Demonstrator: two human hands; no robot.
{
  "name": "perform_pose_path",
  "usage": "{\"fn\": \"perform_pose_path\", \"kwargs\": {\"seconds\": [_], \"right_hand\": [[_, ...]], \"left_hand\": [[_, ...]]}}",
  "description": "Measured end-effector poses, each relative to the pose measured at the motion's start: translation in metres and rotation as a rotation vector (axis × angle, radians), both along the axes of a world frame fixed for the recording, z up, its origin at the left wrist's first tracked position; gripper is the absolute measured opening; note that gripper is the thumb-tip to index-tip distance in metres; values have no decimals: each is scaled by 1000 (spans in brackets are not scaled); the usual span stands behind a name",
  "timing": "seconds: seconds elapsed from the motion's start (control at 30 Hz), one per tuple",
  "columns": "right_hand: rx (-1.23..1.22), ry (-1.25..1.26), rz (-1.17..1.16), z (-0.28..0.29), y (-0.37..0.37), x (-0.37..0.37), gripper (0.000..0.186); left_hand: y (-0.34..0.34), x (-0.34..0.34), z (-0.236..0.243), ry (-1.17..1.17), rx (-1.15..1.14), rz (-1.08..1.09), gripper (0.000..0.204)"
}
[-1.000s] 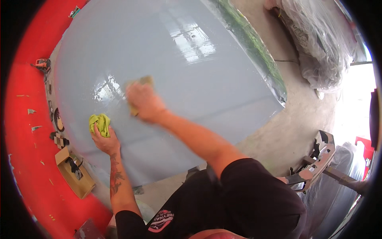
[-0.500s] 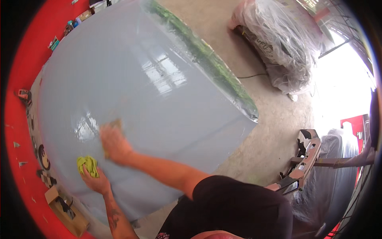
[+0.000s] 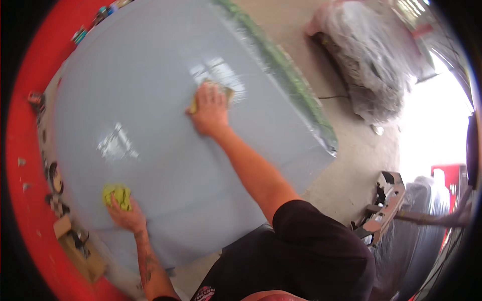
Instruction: Wet sanding a car hood to smooth the finish during a paint or body repair process.
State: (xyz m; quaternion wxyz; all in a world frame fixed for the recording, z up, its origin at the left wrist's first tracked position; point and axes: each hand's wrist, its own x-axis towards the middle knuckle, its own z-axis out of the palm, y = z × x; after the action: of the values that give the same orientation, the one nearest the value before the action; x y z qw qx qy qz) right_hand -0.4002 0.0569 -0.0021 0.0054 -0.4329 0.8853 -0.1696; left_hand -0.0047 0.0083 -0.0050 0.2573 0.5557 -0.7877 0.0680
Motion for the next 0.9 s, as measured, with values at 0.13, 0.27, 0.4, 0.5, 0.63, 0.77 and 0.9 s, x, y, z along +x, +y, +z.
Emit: {"fn": "perform_pose_path", "kwargs": {"seconds": [0.13,0.27,0.4,0.5,0.63,0.77,0.9], "right_hand": [[-14,20,503,-3,-43,169,82],[-109,-99,759,-17,-49,176,80],[-114,144,263,-43,-24,-13,68],[114,52,-112,-8,31,-139,76],[155,89,-28,-18,-42,-65,81],[-69,65,330,-6,-120,123,85],[-85,17,804,-9,-131,159,72]], "left_hand": [[-7,-31,-7,85,59,-61,65],[-3,-14,-3,83,94,-33,68],[6,7,-1,25,95,75,69],[3,-8,-4,61,104,58,71],[8,-3,0,45,92,46,70],[0,-17,-1,66,108,-37,70],[-2,-11,-5,44,117,-83,71]]}}
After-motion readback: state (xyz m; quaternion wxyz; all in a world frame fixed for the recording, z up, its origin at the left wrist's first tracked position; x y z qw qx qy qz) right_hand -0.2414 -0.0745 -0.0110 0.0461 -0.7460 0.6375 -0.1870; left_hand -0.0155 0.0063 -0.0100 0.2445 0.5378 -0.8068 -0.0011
